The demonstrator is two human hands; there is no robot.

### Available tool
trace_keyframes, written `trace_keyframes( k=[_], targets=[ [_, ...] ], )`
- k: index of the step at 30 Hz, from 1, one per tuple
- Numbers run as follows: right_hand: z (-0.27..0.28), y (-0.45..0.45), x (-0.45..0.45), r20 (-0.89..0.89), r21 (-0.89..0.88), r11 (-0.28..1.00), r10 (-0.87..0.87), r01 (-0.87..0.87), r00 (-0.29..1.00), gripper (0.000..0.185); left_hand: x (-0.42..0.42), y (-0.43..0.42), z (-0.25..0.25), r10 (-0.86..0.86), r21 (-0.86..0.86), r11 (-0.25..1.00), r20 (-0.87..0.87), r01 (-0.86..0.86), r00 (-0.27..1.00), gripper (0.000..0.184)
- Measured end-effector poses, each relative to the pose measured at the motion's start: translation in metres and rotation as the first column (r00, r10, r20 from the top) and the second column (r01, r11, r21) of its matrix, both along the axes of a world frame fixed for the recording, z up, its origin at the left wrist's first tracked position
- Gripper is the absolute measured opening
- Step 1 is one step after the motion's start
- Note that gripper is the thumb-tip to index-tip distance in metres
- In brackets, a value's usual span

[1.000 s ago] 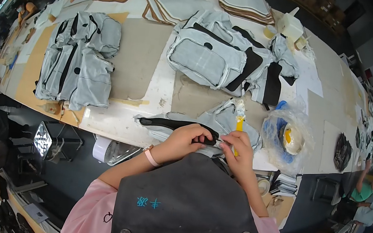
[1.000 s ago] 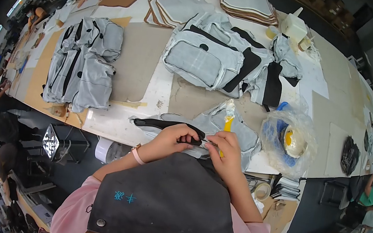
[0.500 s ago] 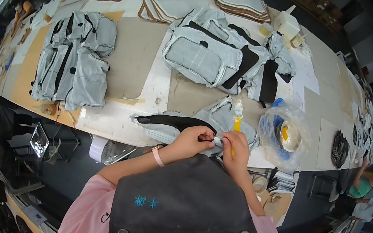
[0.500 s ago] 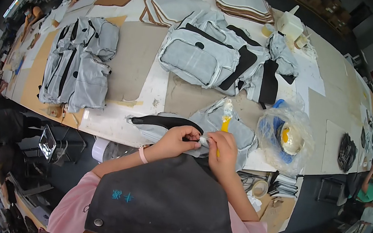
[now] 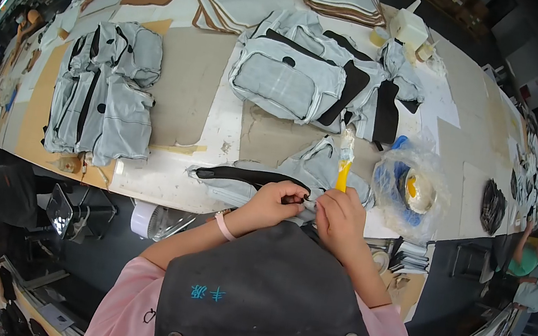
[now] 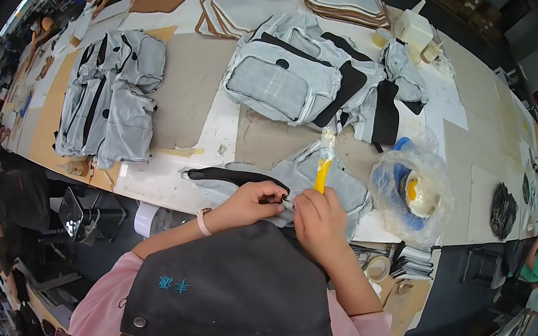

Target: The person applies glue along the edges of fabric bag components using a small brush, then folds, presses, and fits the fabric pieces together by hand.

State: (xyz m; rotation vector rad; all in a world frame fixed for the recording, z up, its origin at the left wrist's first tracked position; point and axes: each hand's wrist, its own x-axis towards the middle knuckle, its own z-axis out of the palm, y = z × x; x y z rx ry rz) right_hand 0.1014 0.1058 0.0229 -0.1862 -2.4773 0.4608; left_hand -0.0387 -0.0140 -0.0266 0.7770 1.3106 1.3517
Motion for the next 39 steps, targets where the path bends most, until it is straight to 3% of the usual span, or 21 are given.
trace_keyframes(
  k=[2,3,8,11,14,20,26,32,35,38,39],
  targets=[
    [0.007,0.001,0.002,0.073,0.071,0.997,0.021,-0.026,0.997,0.024,0.007,0.001,-0.006,0.077,0.084,0.995,-0.27,-0.057,0.96,0.02],
    [0.007,0.0,0.003,0.091,0.088,0.996,0.016,-0.024,0.996,0.024,0.007,0.002,-0.009,0.081,0.081,0.995,-0.276,-0.06,0.958,0.02],
    [-0.003,-0.002,0.006,0.105,0.075,0.997,-0.035,0.028,0.994,0.026,0.005,0.006,-0.015,0.068,0.071,0.996,-0.207,-0.054,0.976,0.017],
    [-0.006,-0.003,0.005,0.05,-0.064,0.995,-0.071,0.075,0.996,0.024,0.005,0.004,-0.009,0.09,0.144,0.987,-0.184,-0.064,0.979,0.016],
    [-0.008,-0.007,0.007,-0.022,0.006,0.998,-0.067,0.067,0.997,0.023,0.006,0.002,-0.002,0.132,0.164,0.982,-0.222,-0.096,0.966,0.017],
    [-0.017,-0.011,0.008,-0.117,-0.088,0.995,-0.065,0.055,0.991,0.027,0.007,0.002,-0.011,0.136,0.15,0.981,-0.084,-0.122,0.987,0.017],
    [-0.019,-0.014,0.007,-0.104,-0.115,0.989,-0.106,0.094,0.989,0.023,0.002,0.002,-0.006,0.02,0.085,0.996,-0.149,-0.008,0.989,0.019],
    [-0.022,-0.005,0.013,-0.017,-0.436,0.884,-0.195,0.168,0.981,0.017,0.007,0.011,-0.005,-0.027,0.017,0.999,-0.082,0.028,0.996,0.021],
    [-0.003,0.005,0.018,-0.173,-0.438,0.877,-0.296,0.195,0.939,0.013,0.007,0.015,0.0,0.008,0.008,1.0,-0.067,-0.008,0.998,0.018],
    [0.03,0.004,0.042,-0.248,-0.825,0.564,-0.3,-0.038,0.921,0.013,0.005,0.02,0.006,0.017,-0.078,0.997,-0.029,-0.019,0.999,0.016],
    [0.037,0.003,0.048,-0.303,-0.811,0.575,-0.256,-0.108,0.918,0.013,0.004,0.022,0.005,0.022,-0.089,0.996,-0.004,-0.023,1.0,0.016]
  ],
)
